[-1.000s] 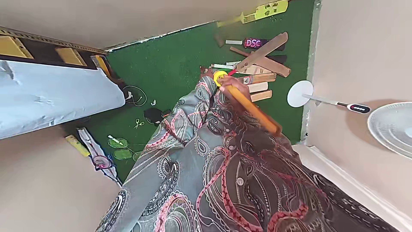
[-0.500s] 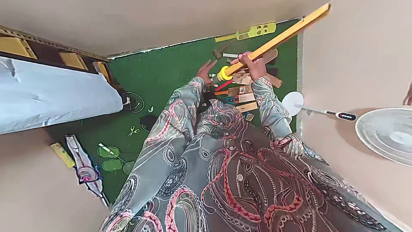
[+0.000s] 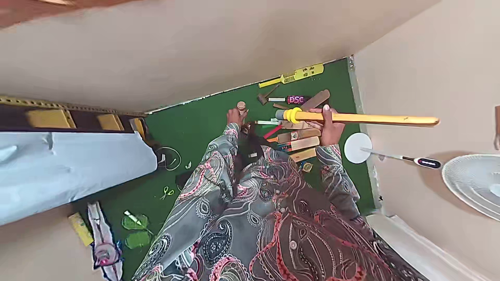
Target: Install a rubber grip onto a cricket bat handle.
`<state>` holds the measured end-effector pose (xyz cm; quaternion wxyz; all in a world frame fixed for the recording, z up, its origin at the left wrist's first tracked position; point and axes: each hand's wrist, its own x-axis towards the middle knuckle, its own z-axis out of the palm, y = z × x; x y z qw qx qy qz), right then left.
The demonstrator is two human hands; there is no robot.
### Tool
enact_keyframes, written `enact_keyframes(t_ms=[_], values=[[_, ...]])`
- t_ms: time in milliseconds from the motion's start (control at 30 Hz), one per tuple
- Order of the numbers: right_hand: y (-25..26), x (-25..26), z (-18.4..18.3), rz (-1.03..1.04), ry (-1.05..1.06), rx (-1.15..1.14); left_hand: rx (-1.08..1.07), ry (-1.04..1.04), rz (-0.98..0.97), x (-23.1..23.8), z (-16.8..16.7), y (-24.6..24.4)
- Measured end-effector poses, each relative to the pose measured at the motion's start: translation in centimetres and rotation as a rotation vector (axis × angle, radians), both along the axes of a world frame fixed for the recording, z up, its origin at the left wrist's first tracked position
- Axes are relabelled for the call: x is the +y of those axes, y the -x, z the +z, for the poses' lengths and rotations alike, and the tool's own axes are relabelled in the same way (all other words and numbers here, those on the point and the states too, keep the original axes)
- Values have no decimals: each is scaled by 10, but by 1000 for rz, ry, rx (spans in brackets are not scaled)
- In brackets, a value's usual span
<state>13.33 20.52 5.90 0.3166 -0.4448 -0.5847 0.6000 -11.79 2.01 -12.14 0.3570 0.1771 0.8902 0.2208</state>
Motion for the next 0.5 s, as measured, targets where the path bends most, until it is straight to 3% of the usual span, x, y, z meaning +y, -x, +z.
enact_keyframes(t_ms=[100,200,300,500], values=[[1,32,-5,-29,-101,-152,109,57,94,40,16,59],[11,57,-21,-62,-66,-237,150,82,132,75,10,116],[27,80,-20,-48,63,-188,157,46,211,100,-14,167],[56,123,21,-18,162,41,151,89,424,128,-42,221]])
